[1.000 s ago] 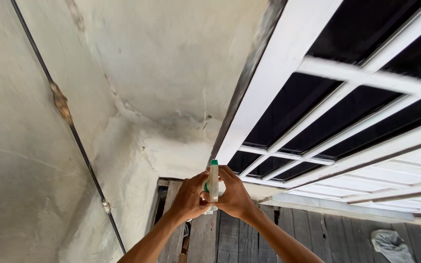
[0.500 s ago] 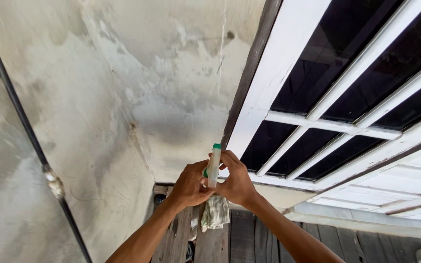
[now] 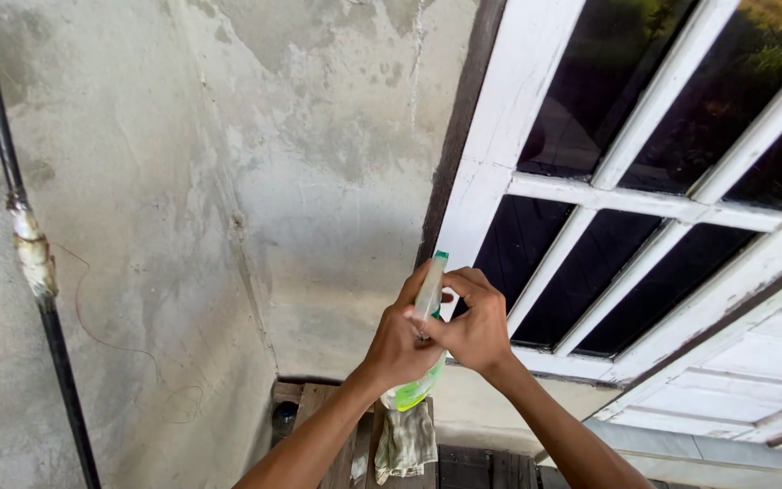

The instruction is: Cleaning a window frame and glass panes with a cloth and spray cleaner.

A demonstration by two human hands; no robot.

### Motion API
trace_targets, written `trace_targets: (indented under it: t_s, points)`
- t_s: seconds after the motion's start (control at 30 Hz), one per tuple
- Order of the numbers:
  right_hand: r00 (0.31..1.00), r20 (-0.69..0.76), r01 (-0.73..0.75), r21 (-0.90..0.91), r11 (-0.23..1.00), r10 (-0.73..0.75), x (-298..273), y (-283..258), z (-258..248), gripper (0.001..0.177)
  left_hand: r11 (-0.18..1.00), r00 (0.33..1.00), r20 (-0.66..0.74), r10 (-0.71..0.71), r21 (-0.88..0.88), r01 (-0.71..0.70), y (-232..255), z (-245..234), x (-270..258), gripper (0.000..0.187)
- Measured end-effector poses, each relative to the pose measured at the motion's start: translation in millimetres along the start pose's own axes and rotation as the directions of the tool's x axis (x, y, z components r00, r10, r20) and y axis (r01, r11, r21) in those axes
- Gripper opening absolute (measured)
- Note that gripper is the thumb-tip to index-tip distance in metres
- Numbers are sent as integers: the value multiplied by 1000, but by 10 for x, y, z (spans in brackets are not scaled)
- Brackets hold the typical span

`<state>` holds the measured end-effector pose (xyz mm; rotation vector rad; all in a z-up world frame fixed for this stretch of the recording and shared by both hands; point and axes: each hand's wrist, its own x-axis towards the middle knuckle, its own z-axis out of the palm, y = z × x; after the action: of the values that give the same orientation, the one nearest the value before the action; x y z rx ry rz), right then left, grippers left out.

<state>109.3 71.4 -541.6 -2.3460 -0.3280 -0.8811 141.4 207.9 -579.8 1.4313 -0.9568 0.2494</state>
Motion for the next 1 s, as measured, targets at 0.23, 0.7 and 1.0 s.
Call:
trace_targets:
  t_s: [0.23, 0.7, 1.0]
  points:
    - [989, -118, 104, 111, 988, -91, -227, 142, -222, 65, 976, 982, -115, 148, 179, -126, 74, 58, 280, 61]
    - [995, 16, 96, 260, 961, -103, -213, 27, -134, 85, 996, 975, -214, 57, 75, -42, 796, -33, 666, 26]
    - [991, 131, -16, 308, 951, -26, -587, 146, 41, 78, 987, 982, -117, 145, 90, -135, 408, 34, 339, 24]
